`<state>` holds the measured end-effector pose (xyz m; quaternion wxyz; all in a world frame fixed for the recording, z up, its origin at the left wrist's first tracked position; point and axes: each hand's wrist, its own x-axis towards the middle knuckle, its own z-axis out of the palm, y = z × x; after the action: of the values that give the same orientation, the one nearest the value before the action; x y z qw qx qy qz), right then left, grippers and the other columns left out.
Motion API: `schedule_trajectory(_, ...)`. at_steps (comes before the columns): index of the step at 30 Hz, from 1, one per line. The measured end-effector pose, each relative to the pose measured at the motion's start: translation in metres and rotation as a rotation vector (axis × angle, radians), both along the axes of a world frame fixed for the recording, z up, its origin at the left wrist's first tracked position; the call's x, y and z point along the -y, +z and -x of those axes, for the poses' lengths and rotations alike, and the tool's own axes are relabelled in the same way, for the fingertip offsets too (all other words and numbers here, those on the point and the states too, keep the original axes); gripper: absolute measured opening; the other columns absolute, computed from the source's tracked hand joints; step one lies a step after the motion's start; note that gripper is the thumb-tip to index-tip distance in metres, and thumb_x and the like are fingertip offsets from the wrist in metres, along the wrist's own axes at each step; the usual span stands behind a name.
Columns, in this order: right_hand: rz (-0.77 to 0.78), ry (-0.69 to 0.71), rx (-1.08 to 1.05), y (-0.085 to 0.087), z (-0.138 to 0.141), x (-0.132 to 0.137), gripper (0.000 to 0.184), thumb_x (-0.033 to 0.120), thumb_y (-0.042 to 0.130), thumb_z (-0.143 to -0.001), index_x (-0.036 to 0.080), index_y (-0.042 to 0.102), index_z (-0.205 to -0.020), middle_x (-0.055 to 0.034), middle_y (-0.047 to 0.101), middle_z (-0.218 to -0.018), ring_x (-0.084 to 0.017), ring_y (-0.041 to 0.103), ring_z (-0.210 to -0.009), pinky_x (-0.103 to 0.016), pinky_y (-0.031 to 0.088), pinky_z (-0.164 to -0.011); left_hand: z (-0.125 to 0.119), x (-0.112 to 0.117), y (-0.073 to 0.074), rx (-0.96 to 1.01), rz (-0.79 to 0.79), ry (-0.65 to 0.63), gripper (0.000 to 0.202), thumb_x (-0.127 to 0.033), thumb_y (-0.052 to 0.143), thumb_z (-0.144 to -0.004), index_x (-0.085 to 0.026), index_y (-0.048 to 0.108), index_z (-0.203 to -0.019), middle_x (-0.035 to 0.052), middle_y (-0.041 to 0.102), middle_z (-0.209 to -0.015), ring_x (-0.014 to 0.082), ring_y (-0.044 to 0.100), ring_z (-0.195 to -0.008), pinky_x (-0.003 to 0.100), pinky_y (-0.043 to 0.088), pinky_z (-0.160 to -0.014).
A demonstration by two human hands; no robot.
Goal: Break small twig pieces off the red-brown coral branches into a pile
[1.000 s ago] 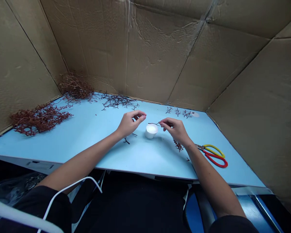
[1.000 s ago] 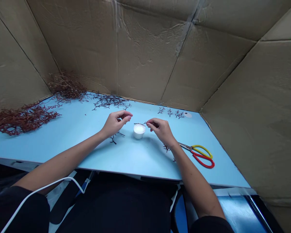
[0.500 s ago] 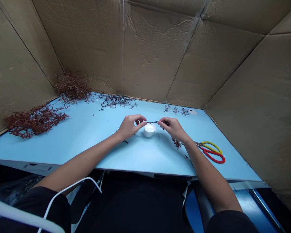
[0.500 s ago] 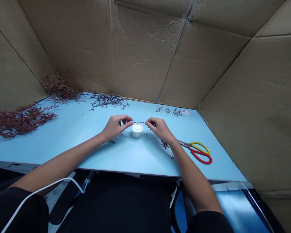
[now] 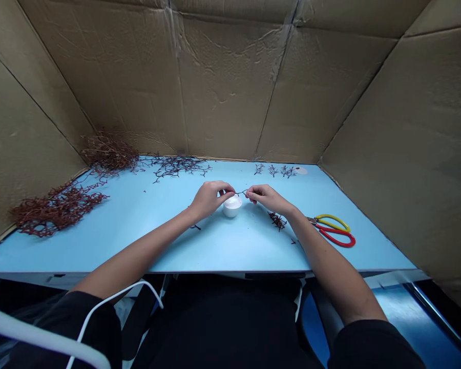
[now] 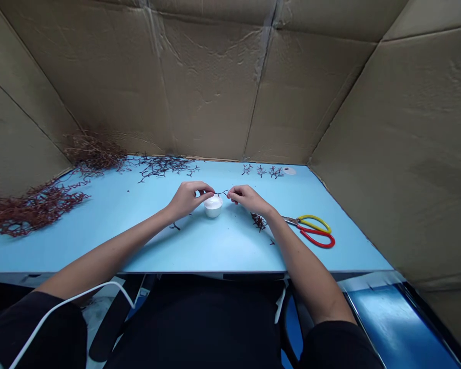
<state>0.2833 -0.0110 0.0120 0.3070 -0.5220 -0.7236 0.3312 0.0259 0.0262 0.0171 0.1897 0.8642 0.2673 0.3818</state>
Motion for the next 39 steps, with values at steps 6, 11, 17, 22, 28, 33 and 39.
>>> schedule_trajectory(6, 0.021, 0.03, 0.069, 0.0, -0.004, 0.0, 0.039, 0.055, 0.061, -0.09, 0.018, 0.069, -0.086, -0.001, 0.061, -0.074, -0.017, 0.05, -0.07, -0.032, 0.036, -0.068, -0.013, -0.004, 0.007, -0.048, -0.048, 0.004, 0.012, -0.02, 0.068, -0.095, -0.021, 0.078, -0.089, 0.0013, 0.079, -0.089, 0.0154, 0.067, -0.071, 0.029, 0.049, -0.07)
schedule_trajectory(11, 0.012, 0.025, 0.129, -0.004, -0.008, -0.003, 0.034, 0.05, 0.061, -0.089, 0.018, 0.071, -0.086, -0.0019, 0.064, -0.078, -0.017, 0.051, -0.073, -0.032, 0.037, -0.069, -0.021, -0.006, 0.011, -0.13, -0.077, -0.02, 0.013, -0.021, 0.068, -0.094, -0.022, 0.08, -0.089, 0.0023, 0.079, -0.091, 0.0165, 0.068, -0.075, 0.029, 0.048, -0.071)
schedule_trajectory(17, -0.005, 0.035, 0.166, -0.007, -0.01, -0.006, 0.032, 0.049, 0.061, -0.089, 0.019, 0.07, -0.084, -0.0015, 0.064, -0.076, -0.017, 0.05, -0.072, -0.032, 0.037, -0.068, -0.022, -0.005, 0.01, -0.207, -0.141, -0.024, 0.014, -0.022, 0.066, -0.093, -0.023, 0.08, -0.089, 0.0028, 0.079, -0.089, 0.019, 0.068, -0.08, 0.032, 0.048, -0.075)
schedule_trajectory(22, -0.008, 0.039, 0.18, -0.007, -0.012, -0.007, 0.031, 0.049, 0.062, -0.088, 0.019, 0.071, -0.083, -0.0019, 0.065, -0.076, -0.018, 0.051, -0.071, -0.032, 0.038, -0.067, -0.025, -0.005, 0.007, -0.223, -0.138, -0.03, 0.015, -0.022, 0.065, -0.093, -0.023, 0.08, -0.088, 0.0033, 0.078, -0.087, 0.0198, 0.067, -0.08, 0.032, 0.048, -0.074)
schedule_trajectory(28, -0.008, 0.053, 0.189, -0.004, -0.013, -0.006, 0.031, 0.047, 0.06, -0.088, 0.019, 0.071, -0.084, -0.0024, 0.067, -0.078, -0.017, 0.052, -0.072, -0.031, 0.038, -0.069, -0.03, -0.004, 0.008, -0.234, -0.154, -0.033, 0.015, -0.02, 0.066, -0.092, -0.023, 0.079, -0.087, 0.0033, 0.078, -0.086, 0.0201, 0.067, -0.08, 0.032, 0.048, -0.074)
schedule_trajectory(33, -0.009, 0.057, 0.197, -0.003, -0.014, -0.006, 0.03, 0.047, 0.06, -0.087, 0.019, 0.071, -0.085, -0.0025, 0.066, -0.077, -0.017, 0.052, -0.071, -0.031, 0.037, -0.067, -0.035, -0.003, 0.01, -0.249, -0.158, -0.048, 0.015, -0.02, 0.065, -0.091, -0.023, 0.079, -0.087, 0.0028, 0.078, -0.086, 0.0201, 0.066, -0.081, 0.032, 0.046, -0.073)
schedule_trajectory(39, -0.022, 0.044, 0.195, -0.003, -0.017, -0.008, 0.029, 0.046, 0.061, -0.087, 0.019, 0.071, -0.084, -0.0031, 0.067, -0.077, -0.017, 0.053, -0.071, -0.032, 0.037, -0.068, -0.038, -0.002, 0.015, -0.267, -0.154, -0.074, 0.015, -0.021, 0.064, -0.092, -0.023, 0.079, -0.086, 0.0027, 0.077, -0.085, 0.0199, 0.066, -0.08, 0.032, 0.047, -0.074)
